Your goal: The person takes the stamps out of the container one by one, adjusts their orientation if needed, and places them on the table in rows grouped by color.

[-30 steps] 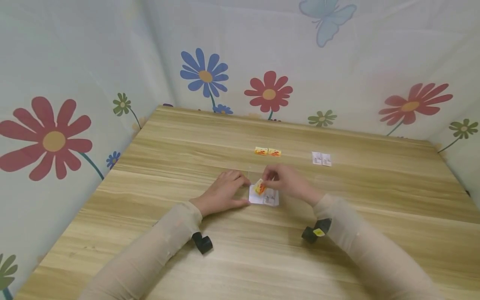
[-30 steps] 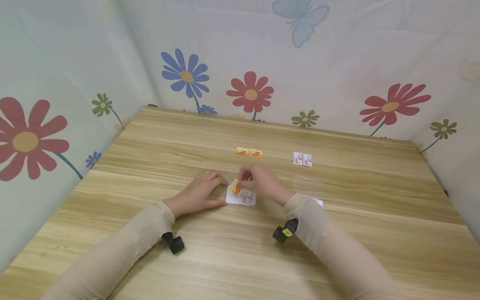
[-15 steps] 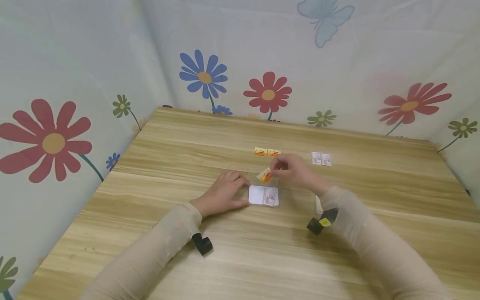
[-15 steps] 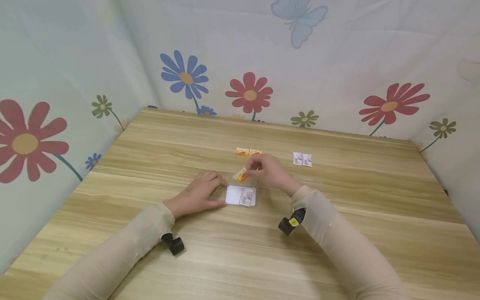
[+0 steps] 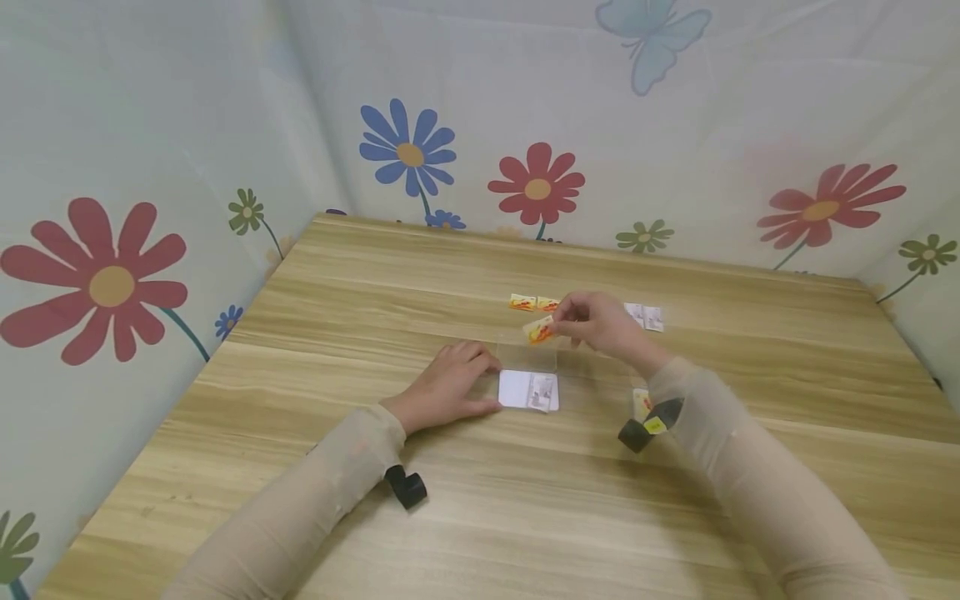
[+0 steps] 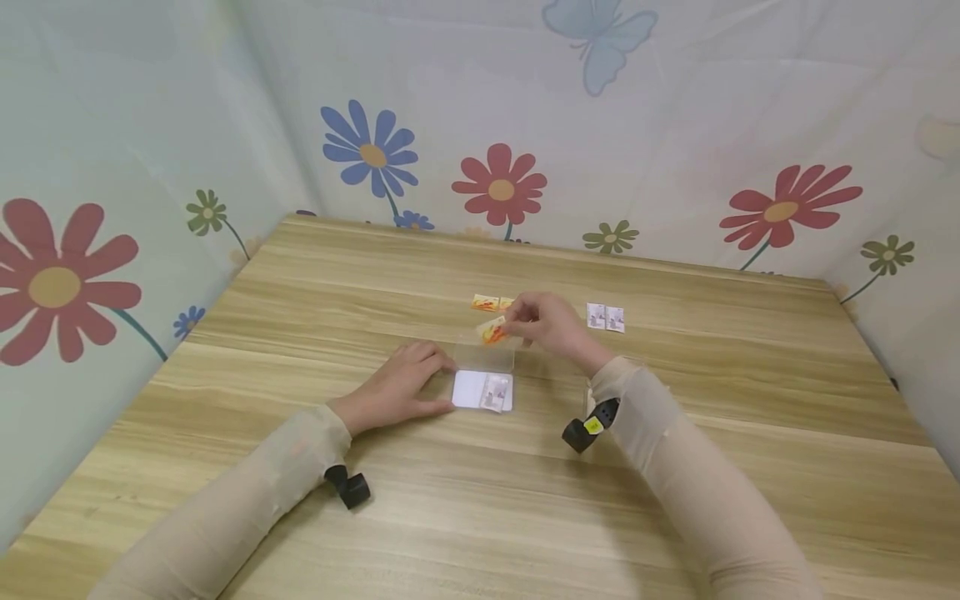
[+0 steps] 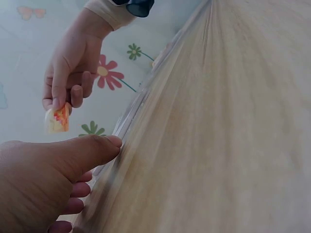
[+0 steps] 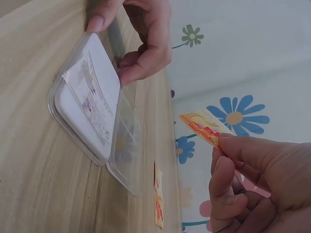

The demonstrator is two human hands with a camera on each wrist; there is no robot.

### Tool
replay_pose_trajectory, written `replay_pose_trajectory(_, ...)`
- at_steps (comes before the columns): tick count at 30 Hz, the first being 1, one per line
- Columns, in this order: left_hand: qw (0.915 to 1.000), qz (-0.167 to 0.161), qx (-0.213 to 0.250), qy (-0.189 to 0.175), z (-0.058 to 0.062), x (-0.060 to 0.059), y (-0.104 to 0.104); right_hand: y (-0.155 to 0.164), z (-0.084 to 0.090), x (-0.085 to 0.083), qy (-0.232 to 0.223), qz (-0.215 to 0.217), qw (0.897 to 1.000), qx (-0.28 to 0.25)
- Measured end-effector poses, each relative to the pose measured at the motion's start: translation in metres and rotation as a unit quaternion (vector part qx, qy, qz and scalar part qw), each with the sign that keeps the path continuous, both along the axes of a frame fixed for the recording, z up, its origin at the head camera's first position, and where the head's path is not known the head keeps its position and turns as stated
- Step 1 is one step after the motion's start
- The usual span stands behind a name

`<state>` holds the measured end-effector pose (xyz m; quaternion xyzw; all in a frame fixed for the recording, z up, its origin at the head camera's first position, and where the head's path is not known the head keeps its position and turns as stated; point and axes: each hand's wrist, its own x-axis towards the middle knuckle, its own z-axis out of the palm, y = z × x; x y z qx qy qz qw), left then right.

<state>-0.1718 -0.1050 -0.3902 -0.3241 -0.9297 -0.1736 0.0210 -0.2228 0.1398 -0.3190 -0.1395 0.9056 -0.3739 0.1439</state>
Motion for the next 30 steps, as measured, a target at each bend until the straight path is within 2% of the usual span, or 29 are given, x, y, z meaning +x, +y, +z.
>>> replay_pose_trajectory(13, 1.0000, 0.000, 0.003, 0.000, 0.001, 0.001, -0.001, 0.013, -0.004, -0.014, -0.021, -0.047, 0.999, -0.005)
replay_pose_trajectory(23, 1.0000, -0.001, 0.001, -0.002, 0.004, 0.003, 0.000, 0.024, -0.013, -0.027, -0.023, -0.062, 0.996, -0.053)
replay_pose_trajectory(30, 1.0000, 0.001, -0.001, -0.003, 0.006, 0.004, 0.001, 0.026, -0.011, -0.034, -0.044, -0.081, 0.995, -0.050)
